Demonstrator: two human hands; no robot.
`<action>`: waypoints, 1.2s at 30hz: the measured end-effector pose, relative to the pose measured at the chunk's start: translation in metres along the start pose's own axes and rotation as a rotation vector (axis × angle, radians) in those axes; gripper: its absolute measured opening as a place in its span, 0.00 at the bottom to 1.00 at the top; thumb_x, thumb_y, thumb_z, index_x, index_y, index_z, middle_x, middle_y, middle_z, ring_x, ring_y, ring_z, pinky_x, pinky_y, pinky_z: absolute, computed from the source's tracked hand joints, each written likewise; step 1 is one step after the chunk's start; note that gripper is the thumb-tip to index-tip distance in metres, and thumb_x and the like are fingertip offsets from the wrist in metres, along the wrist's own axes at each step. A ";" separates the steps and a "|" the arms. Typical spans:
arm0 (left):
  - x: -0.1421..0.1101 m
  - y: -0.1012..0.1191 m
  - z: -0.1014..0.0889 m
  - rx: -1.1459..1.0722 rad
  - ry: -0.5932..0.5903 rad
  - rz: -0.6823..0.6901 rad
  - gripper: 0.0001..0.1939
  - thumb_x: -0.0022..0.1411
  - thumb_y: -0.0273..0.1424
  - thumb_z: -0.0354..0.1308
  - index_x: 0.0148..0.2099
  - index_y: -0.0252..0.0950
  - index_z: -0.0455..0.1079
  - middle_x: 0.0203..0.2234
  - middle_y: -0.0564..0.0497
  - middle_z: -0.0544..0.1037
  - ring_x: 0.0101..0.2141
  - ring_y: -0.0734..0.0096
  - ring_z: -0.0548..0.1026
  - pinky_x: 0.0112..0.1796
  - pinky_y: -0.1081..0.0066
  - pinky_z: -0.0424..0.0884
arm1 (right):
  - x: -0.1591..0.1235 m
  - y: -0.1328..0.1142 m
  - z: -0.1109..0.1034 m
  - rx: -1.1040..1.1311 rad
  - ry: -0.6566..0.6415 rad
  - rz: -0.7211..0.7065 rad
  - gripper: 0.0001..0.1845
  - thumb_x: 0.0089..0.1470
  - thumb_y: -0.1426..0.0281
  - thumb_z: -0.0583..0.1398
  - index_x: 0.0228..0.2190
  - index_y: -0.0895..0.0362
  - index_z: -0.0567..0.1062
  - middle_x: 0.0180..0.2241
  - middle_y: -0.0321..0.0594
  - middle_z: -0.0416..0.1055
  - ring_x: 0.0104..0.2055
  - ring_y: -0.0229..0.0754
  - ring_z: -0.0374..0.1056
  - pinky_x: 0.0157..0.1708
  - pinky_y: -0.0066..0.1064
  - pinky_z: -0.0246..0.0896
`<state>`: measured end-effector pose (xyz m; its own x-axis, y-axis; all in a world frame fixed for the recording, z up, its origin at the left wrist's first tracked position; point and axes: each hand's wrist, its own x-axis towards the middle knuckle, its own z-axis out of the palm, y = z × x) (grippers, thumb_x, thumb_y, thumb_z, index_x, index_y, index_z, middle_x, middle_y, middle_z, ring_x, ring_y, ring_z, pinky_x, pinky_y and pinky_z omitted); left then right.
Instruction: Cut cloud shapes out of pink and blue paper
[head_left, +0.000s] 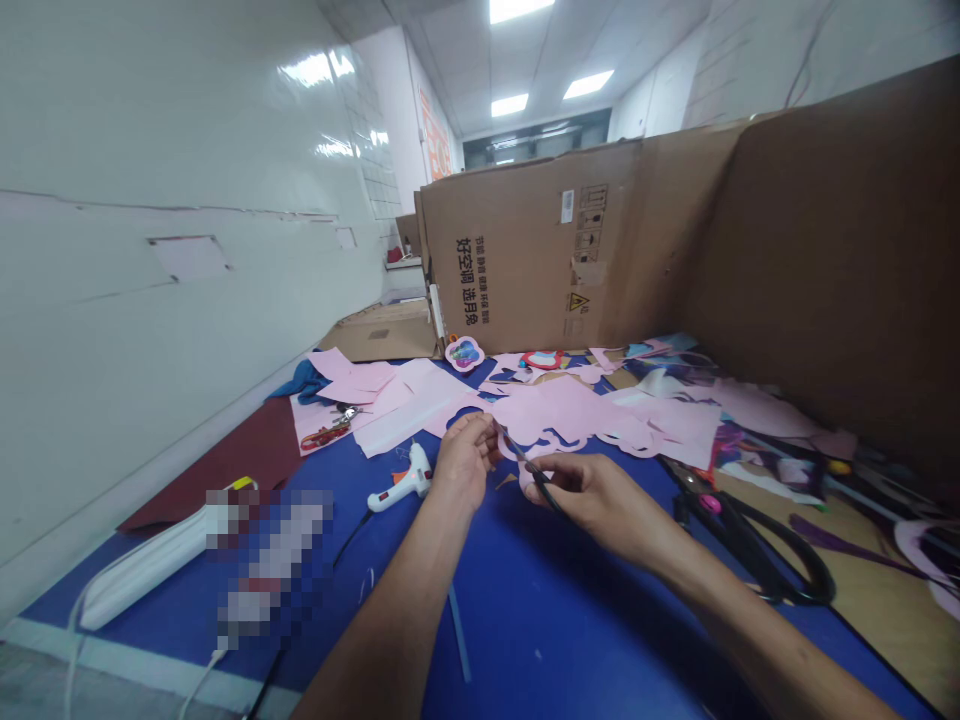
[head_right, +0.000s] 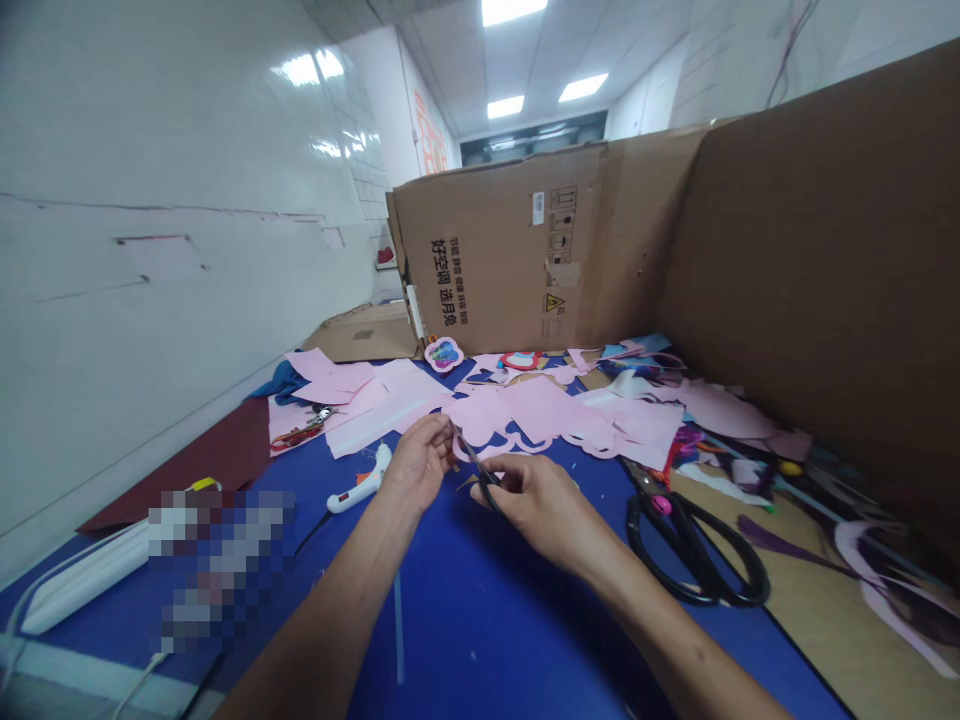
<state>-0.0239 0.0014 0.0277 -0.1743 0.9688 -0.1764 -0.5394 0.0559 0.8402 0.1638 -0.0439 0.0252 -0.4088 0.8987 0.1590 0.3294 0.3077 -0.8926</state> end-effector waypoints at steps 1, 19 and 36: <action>0.000 0.000 0.000 -0.002 0.001 -0.002 0.13 0.49 0.32 0.74 0.33 0.36 0.73 0.24 0.54 0.77 0.24 0.73 0.75 0.27 0.73 0.70 | 0.000 0.000 0.000 -0.004 0.001 0.001 0.17 0.60 0.53 0.66 0.32 0.54 0.82 0.23 0.33 0.72 0.27 0.40 0.63 0.29 0.29 0.56; -0.008 0.000 0.007 -0.133 0.058 -0.082 0.11 0.54 0.27 0.73 0.35 0.37 0.73 0.26 0.54 0.79 0.26 0.74 0.77 0.28 0.75 0.69 | 0.002 0.004 0.006 0.068 -0.015 0.062 0.16 0.57 0.53 0.67 0.34 0.54 0.82 0.23 0.30 0.63 0.26 0.37 0.50 0.27 0.30 0.44; -0.009 -0.003 0.009 -0.156 0.086 -0.078 0.10 0.56 0.26 0.72 0.35 0.37 0.72 0.24 0.55 0.79 0.24 0.76 0.76 0.27 0.76 0.68 | 0.003 0.005 0.006 0.035 0.000 0.048 0.18 0.58 0.52 0.67 0.32 0.55 0.81 0.24 0.32 0.65 0.26 0.37 0.52 0.27 0.30 0.45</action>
<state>-0.0138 -0.0049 0.0312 -0.1932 0.9383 -0.2869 -0.6743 0.0854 0.7335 0.1592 -0.0420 0.0187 -0.3935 0.9120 0.1155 0.3186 0.2531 -0.9135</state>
